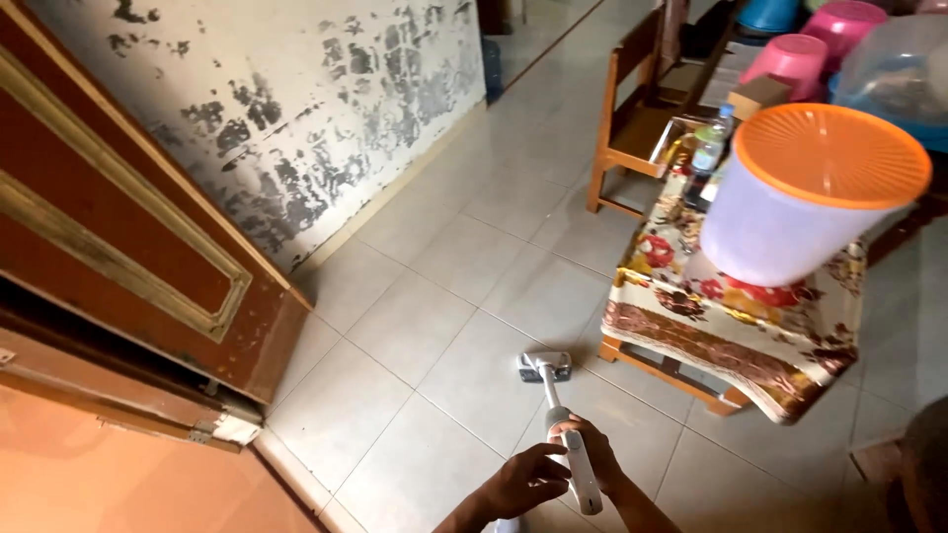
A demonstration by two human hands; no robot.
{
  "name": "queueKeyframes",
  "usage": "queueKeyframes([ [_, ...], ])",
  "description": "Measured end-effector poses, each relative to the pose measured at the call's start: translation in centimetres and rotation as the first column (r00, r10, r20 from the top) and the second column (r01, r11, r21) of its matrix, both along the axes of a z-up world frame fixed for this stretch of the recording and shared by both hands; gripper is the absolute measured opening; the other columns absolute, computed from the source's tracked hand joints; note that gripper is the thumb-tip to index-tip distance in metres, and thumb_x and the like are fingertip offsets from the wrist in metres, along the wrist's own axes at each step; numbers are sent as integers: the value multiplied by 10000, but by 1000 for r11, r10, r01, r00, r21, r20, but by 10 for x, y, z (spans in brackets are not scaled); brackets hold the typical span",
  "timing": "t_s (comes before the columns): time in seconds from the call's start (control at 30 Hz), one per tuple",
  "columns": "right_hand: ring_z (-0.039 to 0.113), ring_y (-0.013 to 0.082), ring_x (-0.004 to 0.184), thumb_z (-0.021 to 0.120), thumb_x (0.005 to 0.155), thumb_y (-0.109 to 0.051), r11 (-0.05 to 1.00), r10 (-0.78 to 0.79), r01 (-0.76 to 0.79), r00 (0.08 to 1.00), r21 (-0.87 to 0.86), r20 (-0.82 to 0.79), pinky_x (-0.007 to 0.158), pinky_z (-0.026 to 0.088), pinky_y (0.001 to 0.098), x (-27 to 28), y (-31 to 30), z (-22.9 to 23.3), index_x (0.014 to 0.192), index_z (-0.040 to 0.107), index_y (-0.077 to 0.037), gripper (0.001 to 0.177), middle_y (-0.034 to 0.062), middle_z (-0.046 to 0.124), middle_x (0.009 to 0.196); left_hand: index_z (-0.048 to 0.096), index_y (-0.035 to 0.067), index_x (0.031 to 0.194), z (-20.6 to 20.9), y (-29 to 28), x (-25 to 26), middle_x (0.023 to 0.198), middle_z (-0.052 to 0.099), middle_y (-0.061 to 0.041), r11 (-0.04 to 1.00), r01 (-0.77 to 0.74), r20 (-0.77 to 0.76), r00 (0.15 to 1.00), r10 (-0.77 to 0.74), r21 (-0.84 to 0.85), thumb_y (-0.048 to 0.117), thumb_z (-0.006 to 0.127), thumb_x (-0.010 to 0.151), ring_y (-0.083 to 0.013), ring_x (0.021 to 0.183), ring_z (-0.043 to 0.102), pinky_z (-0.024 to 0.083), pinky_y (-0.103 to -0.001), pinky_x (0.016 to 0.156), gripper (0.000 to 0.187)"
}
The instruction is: Cleaning the floor using a handheld vacuum cleaner across multiple rooms.
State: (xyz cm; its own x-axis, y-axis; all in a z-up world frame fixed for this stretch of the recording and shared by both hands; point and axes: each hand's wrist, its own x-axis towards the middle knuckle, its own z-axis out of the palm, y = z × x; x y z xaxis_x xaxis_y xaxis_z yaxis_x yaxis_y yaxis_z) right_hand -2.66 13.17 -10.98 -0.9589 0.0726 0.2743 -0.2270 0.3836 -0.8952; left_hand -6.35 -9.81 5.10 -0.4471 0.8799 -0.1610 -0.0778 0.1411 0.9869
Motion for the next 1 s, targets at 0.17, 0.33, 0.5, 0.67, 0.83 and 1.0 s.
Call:
queueKeyframes([
  [0.17, 767, 243, 1146, 579, 980, -89, 982, 112, -88, 984, -169, 139, 1204, 404, 380, -12, -11, -20, 1132, 698, -92, 193, 63, 833, 1086, 471, 40, 1487, -21, -19, -20, 1274, 698, -114, 999, 33, 64, 997, -35, 21, 85, 683, 981, -209, 1183, 682, 575, -362, 1020, 551],
  [0.33, 696, 221, 1198, 662, 907, -125, 988, 120, -140, 953, 57, 277, 1093, 490, 359, -31, -15, 42, 1070, 721, -76, 180, 65, 783, 1079, 527, 39, 1458, -45, -9, -32, 1268, 731, -129, 990, -63, -95, 994, 52, -124, 122, 730, 954, -206, 1179, 698, 562, -341, 1017, 549],
  [0.5, 671, 220, 1153, 719, 804, -125, 996, 80, -84, 965, 5, 251, 957, 553, 363, -102, -43, 37, 1030, 734, -72, 233, 65, 751, 1091, 472, 8, 1499, -42, -19, -94, 1166, 698, -161, 992, -123, 81, 989, 119, 40, 113, 724, 963, -239, 1109, 672, 563, -370, 968, 602],
  [0.67, 647, 252, 966, 685, 880, -176, 872, 150, 128, 848, -473, 508, 846, 518, 445, -209, -54, 22, 994, 701, -69, 157, 97, 690, 1001, 425, 22, 1511, -61, -31, -177, 1160, 710, -120, 973, -230, -35, 972, 231, 13, 144, 747, 961, -219, 1125, 704, 609, -356, 944, 650],
  [0.83, 630, 276, 820, 657, 938, -215, 572, 317, 372, 722, -731, 615, 760, 494, 509, -324, -97, -17, 965, 676, -67, 151, 122, 643, 930, 257, 90, 1612, -48, -55, -270, 1255, 638, -64, 962, -271, 102, 956, 273, -34, 184, 816, 885, -209, 1144, 686, 620, -374, 935, 922],
  [1.0, 732, 266, 983, 776, 884, -242, 971, -18, 51, 990, -232, 143, 809, 609, 426, -375, -125, -3, 1180, 698, -81, 346, 145, 695, 1093, -41, 95, 1613, -52, -67, -352, 1164, 710, -177, 956, -169, -272, 957, 101, -240, 257, 935, 721, -293, 1107, 701, 574, -382, 995, 1331],
])
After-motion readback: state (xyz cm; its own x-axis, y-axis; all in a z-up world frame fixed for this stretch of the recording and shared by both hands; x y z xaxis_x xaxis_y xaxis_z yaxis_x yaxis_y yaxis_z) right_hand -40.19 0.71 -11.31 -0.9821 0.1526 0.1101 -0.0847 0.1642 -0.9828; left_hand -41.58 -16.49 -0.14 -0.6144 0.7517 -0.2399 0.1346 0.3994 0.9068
